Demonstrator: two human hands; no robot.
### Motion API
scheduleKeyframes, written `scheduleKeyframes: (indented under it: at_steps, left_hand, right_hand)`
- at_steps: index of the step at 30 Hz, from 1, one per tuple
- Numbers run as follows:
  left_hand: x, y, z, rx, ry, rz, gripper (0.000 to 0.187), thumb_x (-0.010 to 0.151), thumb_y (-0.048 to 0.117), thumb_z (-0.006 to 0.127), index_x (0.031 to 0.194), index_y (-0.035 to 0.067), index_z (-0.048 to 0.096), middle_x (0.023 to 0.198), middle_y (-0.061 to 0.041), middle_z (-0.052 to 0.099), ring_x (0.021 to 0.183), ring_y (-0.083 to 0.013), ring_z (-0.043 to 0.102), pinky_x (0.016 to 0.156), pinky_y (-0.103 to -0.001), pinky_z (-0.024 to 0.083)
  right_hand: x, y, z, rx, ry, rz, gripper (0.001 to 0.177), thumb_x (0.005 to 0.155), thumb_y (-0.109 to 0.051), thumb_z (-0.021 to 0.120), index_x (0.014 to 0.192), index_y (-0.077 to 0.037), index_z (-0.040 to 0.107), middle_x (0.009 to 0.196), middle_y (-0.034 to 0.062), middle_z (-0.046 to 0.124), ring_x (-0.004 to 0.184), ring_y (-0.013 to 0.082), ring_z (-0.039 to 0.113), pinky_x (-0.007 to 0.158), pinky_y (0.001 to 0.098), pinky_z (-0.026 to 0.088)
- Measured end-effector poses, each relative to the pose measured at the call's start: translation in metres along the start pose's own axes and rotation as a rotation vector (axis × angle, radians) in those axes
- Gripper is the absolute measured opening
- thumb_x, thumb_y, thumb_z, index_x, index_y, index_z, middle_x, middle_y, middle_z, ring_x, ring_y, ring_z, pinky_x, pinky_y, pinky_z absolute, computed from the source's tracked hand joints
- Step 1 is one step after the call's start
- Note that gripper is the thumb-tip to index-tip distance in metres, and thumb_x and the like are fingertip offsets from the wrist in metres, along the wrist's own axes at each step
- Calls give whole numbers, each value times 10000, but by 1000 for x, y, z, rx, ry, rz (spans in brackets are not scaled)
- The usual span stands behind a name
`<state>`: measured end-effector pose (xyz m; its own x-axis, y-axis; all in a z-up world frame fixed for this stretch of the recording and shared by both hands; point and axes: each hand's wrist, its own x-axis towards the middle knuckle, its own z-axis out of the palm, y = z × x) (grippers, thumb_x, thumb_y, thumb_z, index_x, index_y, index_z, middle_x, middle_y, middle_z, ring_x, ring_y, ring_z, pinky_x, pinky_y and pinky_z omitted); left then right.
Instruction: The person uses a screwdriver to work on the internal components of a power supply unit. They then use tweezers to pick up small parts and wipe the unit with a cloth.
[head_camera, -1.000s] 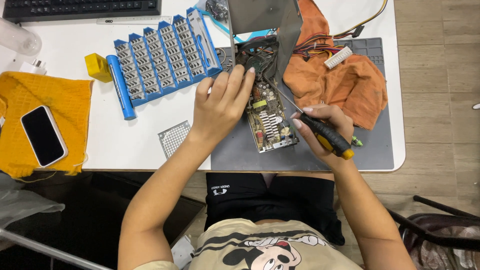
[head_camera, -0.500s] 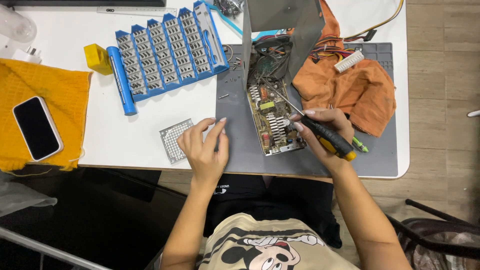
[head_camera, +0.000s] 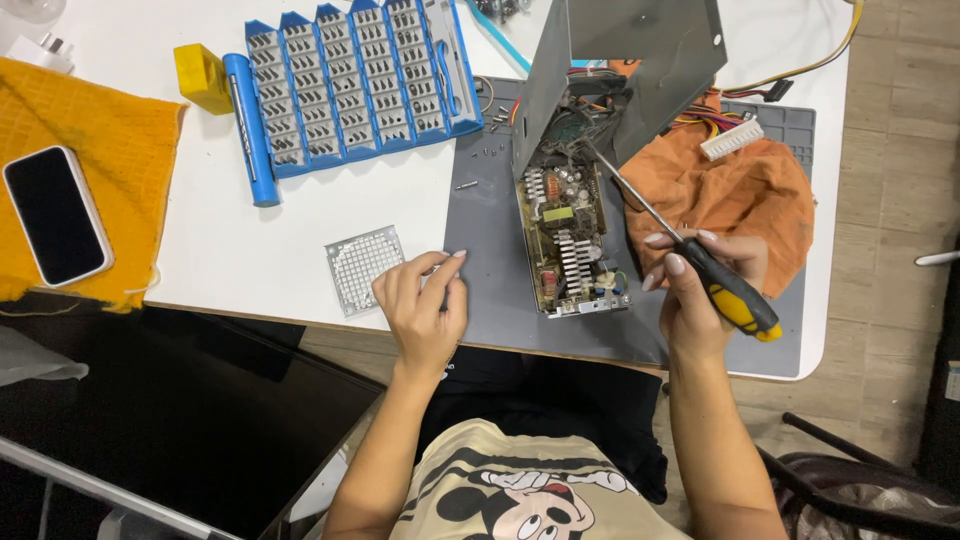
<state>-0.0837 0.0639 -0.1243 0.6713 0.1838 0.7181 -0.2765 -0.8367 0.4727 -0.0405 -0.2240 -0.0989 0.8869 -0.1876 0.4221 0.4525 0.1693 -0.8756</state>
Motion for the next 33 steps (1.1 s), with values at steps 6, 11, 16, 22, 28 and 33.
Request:
scheduleKeyframes:
  at_steps: [6, 11, 16, 22, 28, 33]
  left_hand:
    - [3, 2, -1, -13, 17, -8, 269, 877, -41, 718, 1027, 161, 814, 969, 12, 714, 811, -172, 600, 846, -352, 437]
    - [4, 3, -1, -17, 17, -17, 267, 875, -44, 719, 1018, 161, 813, 960, 11, 715, 803, -172, 602, 837, -352, 441]
    - [6, 4, -1, -12, 20, -25, 266, 875, -51, 711, 1017, 151, 809, 964, 3, 714, 807, -178, 599, 840, -352, 441]
    - [5, 4, -1, -8, 20, -39, 251, 875, -46, 715, 1000, 151, 809, 955, 3, 716, 799, -177, 602, 834, -350, 442]
    - [4, 3, 0, -4, 22, -37, 256, 875, -43, 711, 1002, 155, 810, 953, 6, 716, 797, -177, 601, 835, -350, 443]
    - [5, 3, -1, -10, 14, -44, 252, 882, -42, 710, 1005, 154, 808, 955, 4, 713, 800, -179, 605, 830, -349, 445]
  right_hand:
    - [-9, -14, 6, -137, -50, -73, 317, 940, 100, 714, 1138, 75, 468, 936, 405, 683, 527, 260, 643, 534, 317, 550]
    - [-8, -15, 18, -217, -125, -57, 312, 917, 116, 752, 1100, 86, 500, 943, 365, 714, 545, 256, 678, 532, 324, 566]
    - [-3, -9, 29, -171, -103, -26, 313, 921, 100, 756, 1103, 71, 503, 954, 345, 728, 557, 222, 686, 538, 299, 565]
    - [-6, -1, 14, -62, -58, -97, 318, 968, 72, 698, 1161, 27, 450, 968, 371, 694, 523, 219, 655, 524, 289, 564]
    - [-8, -7, 11, -116, -64, -114, 309, 959, 97, 694, 1132, 60, 441, 946, 386, 686, 522, 245, 648, 521, 304, 551]
    - [-2, -12, 23, -214, -177, -64, 303, 930, 104, 741, 1104, 77, 495, 965, 355, 717, 524, 205, 642, 502, 291, 527]
